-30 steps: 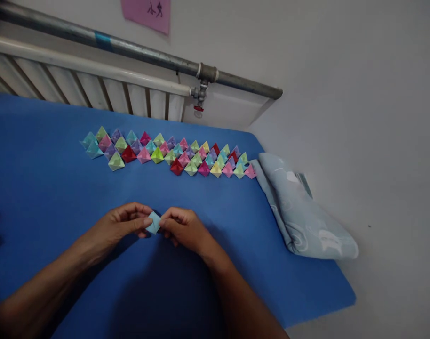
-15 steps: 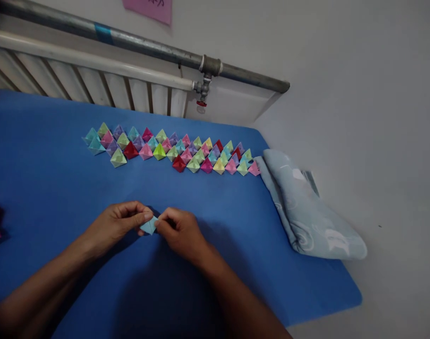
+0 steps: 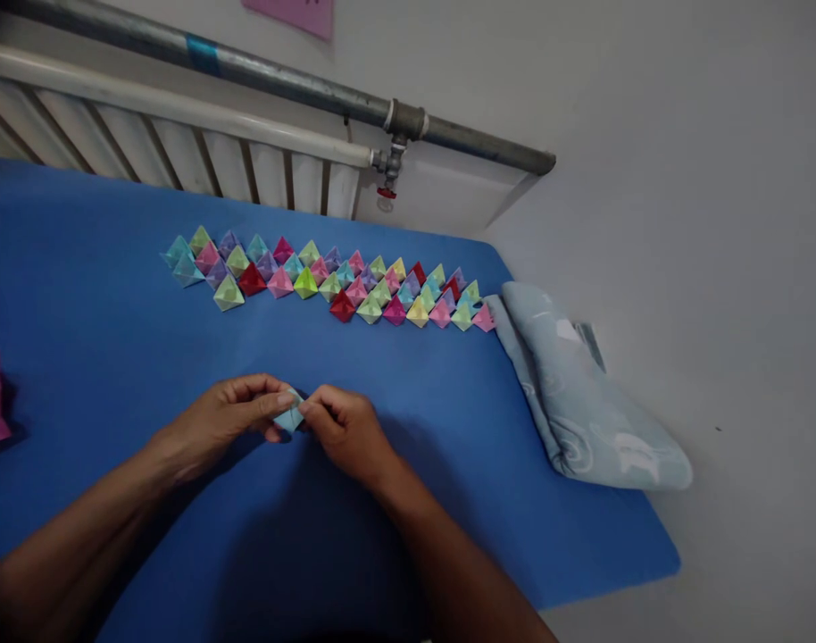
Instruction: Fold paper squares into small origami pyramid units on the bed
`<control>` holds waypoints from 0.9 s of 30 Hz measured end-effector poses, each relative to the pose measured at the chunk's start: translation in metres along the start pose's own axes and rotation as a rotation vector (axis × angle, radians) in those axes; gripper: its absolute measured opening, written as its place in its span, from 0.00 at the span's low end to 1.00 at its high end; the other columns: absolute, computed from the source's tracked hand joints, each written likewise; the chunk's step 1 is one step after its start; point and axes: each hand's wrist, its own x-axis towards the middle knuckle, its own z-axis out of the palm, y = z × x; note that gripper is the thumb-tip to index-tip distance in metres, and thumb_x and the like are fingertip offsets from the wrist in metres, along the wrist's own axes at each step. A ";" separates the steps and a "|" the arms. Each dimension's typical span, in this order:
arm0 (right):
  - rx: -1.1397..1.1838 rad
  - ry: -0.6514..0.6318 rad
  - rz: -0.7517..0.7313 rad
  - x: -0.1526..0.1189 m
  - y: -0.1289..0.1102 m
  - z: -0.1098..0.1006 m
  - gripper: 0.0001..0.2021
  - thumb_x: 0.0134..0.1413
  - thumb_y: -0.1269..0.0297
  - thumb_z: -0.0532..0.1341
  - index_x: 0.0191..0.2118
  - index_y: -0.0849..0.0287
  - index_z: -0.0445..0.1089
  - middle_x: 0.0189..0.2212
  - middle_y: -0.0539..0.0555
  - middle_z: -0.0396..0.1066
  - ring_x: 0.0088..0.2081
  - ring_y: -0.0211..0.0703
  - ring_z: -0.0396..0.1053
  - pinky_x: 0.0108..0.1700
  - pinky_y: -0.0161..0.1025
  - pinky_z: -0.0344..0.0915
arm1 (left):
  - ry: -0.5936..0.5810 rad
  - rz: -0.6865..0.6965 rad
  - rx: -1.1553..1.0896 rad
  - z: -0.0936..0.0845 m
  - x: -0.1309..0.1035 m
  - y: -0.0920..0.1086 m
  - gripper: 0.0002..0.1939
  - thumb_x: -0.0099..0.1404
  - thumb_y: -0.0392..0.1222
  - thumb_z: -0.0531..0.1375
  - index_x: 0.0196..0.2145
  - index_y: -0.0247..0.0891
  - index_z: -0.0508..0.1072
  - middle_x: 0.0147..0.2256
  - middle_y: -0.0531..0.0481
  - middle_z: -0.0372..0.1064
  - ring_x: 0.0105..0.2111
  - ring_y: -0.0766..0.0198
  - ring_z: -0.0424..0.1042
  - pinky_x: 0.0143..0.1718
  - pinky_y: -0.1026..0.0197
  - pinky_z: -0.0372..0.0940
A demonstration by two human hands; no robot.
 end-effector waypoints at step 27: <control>0.175 -0.005 0.219 -0.002 -0.006 0.007 0.05 0.50 0.65 0.57 0.26 0.58 0.67 0.17 0.43 0.62 0.16 0.29 0.56 0.19 0.29 0.52 | -0.050 -0.083 -0.271 -0.004 0.004 -0.008 0.18 0.45 0.48 0.73 0.27 0.33 0.75 0.21 0.53 0.70 0.22 0.71 0.68 0.25 0.68 0.65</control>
